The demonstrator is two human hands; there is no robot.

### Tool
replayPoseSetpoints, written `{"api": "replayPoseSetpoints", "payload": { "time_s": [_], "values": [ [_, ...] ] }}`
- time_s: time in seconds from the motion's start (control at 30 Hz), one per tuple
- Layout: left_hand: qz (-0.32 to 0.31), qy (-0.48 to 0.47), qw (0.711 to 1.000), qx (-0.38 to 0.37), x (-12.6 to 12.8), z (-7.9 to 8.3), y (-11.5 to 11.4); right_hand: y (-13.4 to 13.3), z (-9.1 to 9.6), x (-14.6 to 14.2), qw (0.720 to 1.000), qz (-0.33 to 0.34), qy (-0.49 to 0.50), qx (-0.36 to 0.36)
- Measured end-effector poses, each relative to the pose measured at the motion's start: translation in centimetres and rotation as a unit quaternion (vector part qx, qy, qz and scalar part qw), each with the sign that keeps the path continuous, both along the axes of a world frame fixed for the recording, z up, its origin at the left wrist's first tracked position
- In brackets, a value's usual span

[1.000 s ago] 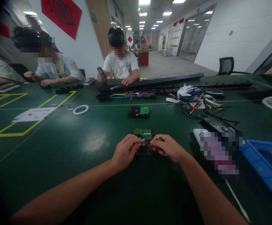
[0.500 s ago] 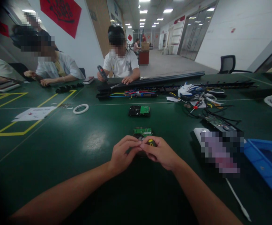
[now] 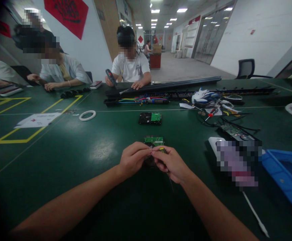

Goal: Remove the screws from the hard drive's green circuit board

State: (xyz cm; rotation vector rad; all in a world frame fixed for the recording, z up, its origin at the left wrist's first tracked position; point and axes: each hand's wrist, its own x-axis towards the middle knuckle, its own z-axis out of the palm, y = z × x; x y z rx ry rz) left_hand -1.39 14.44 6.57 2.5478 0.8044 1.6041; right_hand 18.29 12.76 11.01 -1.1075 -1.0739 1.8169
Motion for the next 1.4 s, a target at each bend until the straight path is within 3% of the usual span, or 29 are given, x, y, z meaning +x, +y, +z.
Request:
{"api": "replayPoseSetpoints", "payload": {
  "time_s": [0.17, 0.33, 0.47, 0.63, 0.87, 1.13, 1.3, 1.4],
  "values": [
    [-0.01, -0.089, 0.983, -0.161, 0.1, 0.3, -0.3, -0.3, 0.7, 0.3, 0.999, 0.019, -0.021, 0.022],
    [-0.037, -0.161, 0.935, -0.313, 0.3, 0.5, -0.5, -0.1, 1.3, 1.3, 0.992, -0.038, -0.035, 0.115],
    [-0.087, -0.191, 0.904, -0.373, 0.5, 0.8, -0.7, -0.1, 1.5, 1.7, 0.968, -0.038, -0.108, 0.222],
    [-0.136, -0.192, 0.885, -0.402, 0.8, 0.9, -0.8, -0.6, 1.8, 0.9, 0.862, -0.056, -0.275, 0.423],
    [-0.147, -0.208, 0.864, -0.435, 1.1, 0.8, -1.2, -0.6, 1.1, 0.9, 0.791, -0.033, -0.302, 0.531],
    [-0.179, -0.158, 0.866, -0.44, 0.4, 1.1, -0.9, -0.4, 1.0, 1.5, 0.758, -0.001, -0.322, 0.568],
    [-0.167, -0.134, 0.878, -0.428, 0.2, 1.2, -0.8, -0.6, 1.1, 1.5, 0.76, 0.0, -0.322, 0.564],
    [-0.135, -0.115, 0.901, -0.397, 0.2, 1.4, -0.8, -0.7, 1.2, 1.4, 0.766, -0.002, -0.338, 0.547]
  ]
}}
